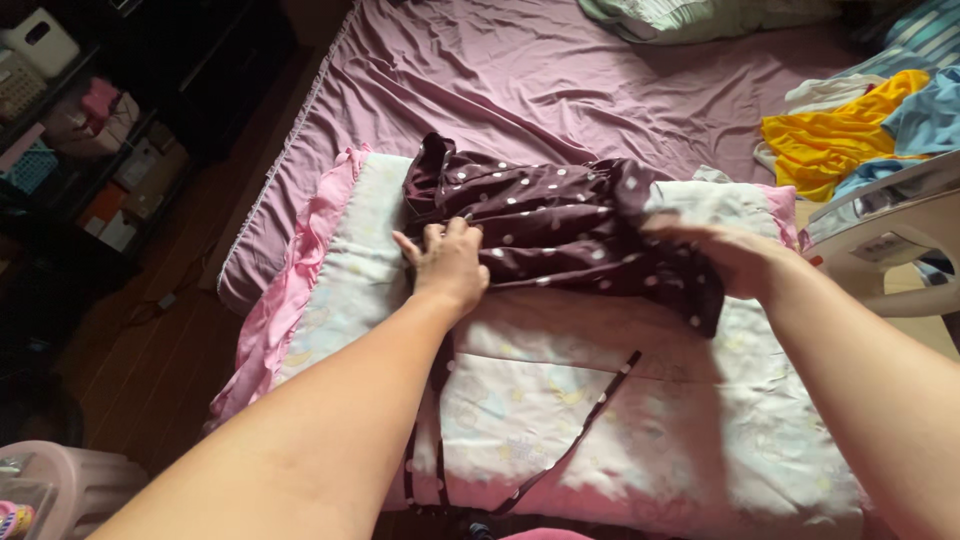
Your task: The person selects a maroon polka-dot garment from a pile of clothes on a bed and places it on a small ironing board. They use an electric iron to press the garment, repeatedly smoothing and repositioning the fabric to remove wrinkles.
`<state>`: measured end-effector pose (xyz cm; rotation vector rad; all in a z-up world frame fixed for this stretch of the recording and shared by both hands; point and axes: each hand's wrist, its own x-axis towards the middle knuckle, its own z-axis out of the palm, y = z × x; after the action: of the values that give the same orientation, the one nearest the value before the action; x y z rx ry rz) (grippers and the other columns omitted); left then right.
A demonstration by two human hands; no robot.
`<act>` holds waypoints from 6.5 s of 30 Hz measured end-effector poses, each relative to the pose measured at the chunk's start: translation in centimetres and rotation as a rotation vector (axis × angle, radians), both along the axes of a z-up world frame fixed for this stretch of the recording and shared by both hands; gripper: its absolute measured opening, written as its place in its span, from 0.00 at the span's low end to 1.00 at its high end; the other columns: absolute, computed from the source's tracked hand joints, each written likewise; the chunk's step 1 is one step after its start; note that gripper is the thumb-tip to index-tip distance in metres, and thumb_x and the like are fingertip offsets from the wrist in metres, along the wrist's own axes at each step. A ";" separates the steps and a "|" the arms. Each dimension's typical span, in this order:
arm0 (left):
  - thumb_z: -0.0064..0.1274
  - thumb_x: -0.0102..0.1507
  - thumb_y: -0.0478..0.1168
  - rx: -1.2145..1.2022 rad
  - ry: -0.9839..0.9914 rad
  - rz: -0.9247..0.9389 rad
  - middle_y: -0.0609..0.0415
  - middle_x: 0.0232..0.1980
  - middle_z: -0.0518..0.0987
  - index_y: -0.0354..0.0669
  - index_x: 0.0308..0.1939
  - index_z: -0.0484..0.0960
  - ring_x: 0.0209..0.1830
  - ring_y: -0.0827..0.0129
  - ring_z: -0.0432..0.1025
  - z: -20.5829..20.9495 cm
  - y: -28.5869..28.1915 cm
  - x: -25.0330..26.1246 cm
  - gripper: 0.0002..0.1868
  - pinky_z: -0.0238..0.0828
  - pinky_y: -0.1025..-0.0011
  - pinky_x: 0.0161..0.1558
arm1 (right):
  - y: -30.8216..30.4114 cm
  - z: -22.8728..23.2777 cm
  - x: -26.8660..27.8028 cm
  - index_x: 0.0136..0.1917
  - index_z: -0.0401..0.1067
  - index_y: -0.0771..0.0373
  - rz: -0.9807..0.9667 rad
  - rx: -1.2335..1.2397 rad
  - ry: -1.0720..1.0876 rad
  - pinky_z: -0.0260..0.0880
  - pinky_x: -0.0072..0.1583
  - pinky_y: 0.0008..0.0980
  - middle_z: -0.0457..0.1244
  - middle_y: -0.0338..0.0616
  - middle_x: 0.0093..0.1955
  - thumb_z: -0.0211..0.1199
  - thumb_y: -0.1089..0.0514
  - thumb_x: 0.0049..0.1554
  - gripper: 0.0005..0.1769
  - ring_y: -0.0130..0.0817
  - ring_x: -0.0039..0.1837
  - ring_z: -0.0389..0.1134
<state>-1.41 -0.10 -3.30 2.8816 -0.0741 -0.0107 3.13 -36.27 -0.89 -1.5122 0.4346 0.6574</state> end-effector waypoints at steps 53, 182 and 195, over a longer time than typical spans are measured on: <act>0.55 0.58 0.61 0.020 -0.183 0.512 0.40 0.66 0.71 0.37 0.64 0.67 0.68 0.46 0.58 -1.6 0.6 4.0 0.40 0.46 0.46 0.65 | 0.6 -5.7 2.7 0.59 0.78 0.62 0.026 -1.038 -0.874 0.71 0.57 0.46 0.72 0.59 0.51 0.64 0.43 0.56 0.25 0.55 0.53 0.74; 0.43 0.69 0.57 -0.345 -0.002 0.188 0.36 0.39 0.82 0.42 0.39 0.79 0.43 0.38 0.75 -3.1 9.4 -1.7 0.22 0.71 0.48 0.44 | 8.6 9.3 -3.4 0.34 0.79 0.66 0.663 -0.789 -0.383 0.55 0.27 0.32 0.59 0.37 0.22 0.76 0.37 0.46 0.28 0.27 0.23 0.58; 0.35 0.73 0.56 -0.251 0.054 0.165 0.32 0.45 0.81 0.42 0.50 0.73 0.51 0.36 0.74 -2.4 9.1 -1.7 0.22 0.68 0.46 0.51 | -2.4 8.7 -4.1 0.41 0.83 0.57 0.457 -0.773 -0.299 0.51 0.27 0.32 0.57 0.37 0.22 0.74 0.42 0.46 0.18 0.28 0.23 0.55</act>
<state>-3.13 9.00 -5.71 2.6254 0.1615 -0.0454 -1.00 -38.66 7.77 -2.4501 0.0991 0.6255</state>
